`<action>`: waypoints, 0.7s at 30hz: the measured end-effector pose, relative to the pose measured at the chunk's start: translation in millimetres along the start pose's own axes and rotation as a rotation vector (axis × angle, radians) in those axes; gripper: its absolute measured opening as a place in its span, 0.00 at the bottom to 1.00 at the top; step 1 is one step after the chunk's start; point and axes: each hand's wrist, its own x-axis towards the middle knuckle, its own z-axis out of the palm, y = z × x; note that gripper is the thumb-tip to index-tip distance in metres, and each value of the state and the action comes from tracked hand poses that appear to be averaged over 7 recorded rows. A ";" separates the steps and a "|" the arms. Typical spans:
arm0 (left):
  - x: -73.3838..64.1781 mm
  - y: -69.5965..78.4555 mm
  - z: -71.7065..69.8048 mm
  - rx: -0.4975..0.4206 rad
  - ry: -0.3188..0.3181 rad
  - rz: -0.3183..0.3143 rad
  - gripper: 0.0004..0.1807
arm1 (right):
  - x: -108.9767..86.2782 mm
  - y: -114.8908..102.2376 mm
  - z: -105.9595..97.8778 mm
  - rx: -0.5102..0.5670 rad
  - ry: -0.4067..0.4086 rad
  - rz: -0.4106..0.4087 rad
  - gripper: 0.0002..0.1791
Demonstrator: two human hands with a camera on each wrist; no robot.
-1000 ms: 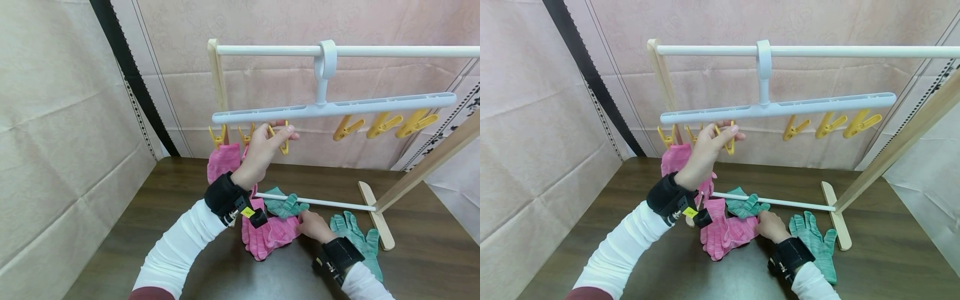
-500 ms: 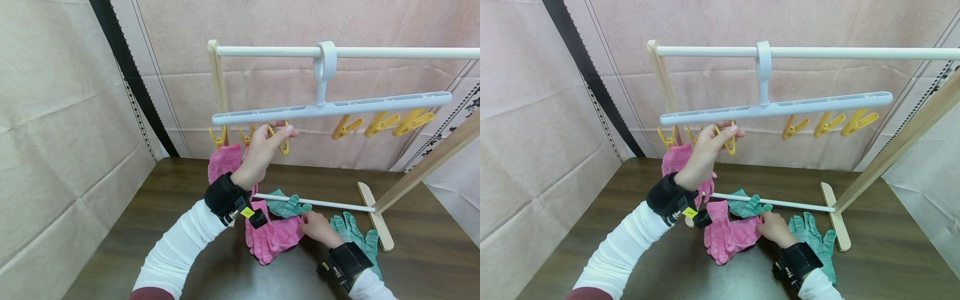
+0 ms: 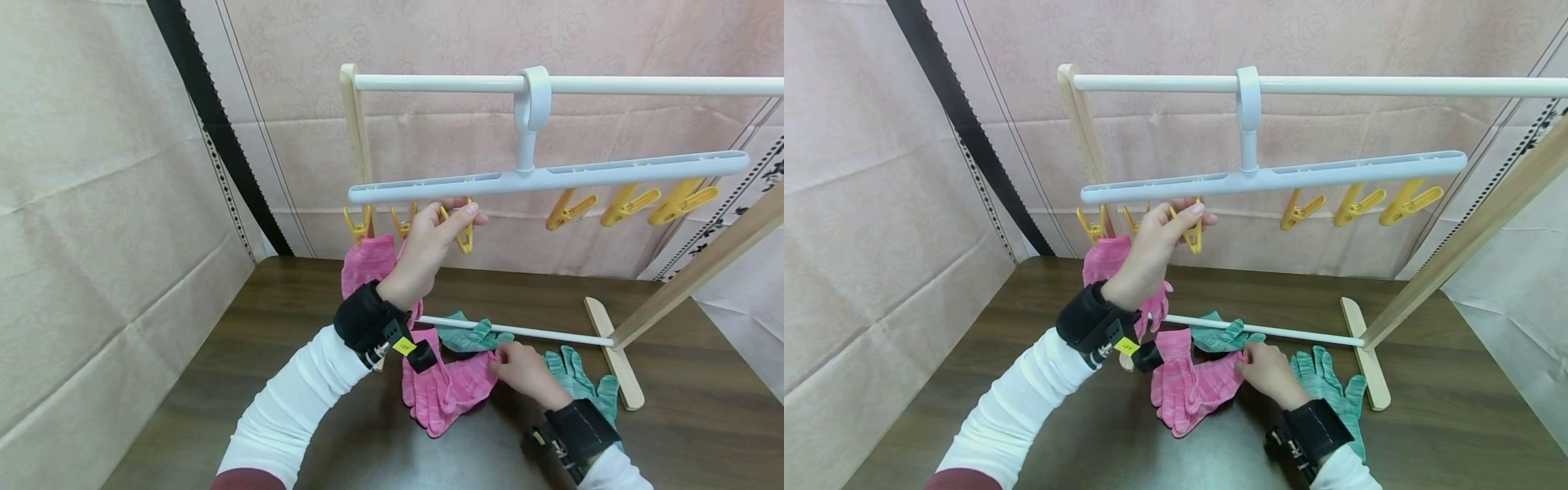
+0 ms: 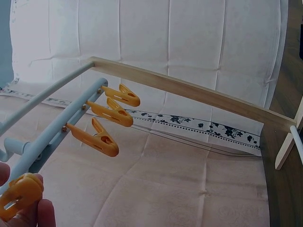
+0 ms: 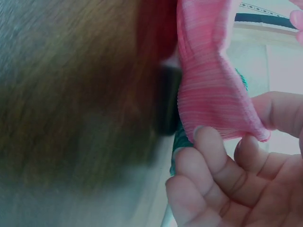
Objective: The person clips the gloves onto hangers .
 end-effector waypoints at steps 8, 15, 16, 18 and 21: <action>-0.2 -0.1 -0.5 -0.002 0.002 -0.010 0.13 | -3.3 -3.2 -5.4 -0.004 0.098 -0.070 0.09; 0.3 -0.5 0.0 -0.002 0.002 -0.010 0.13 | -7.3 -5.9 -10.0 -0.015 0.236 -0.126 0.07; 0.4 -0.6 0.1 0.000 0.001 -0.008 0.13 | -8.0 -6.2 -10.7 -0.018 0.260 -0.140 0.07; 0.6 -0.8 0.2 0.001 -0.002 -0.004 0.14 | -9.3 -7.0 -12.1 -0.025 0.309 -0.164 0.05; 0.8 -0.8 0.3 -0.003 -0.009 0.000 0.15 | -11.4 -8.8 -14.2 -0.024 0.374 -0.188 0.04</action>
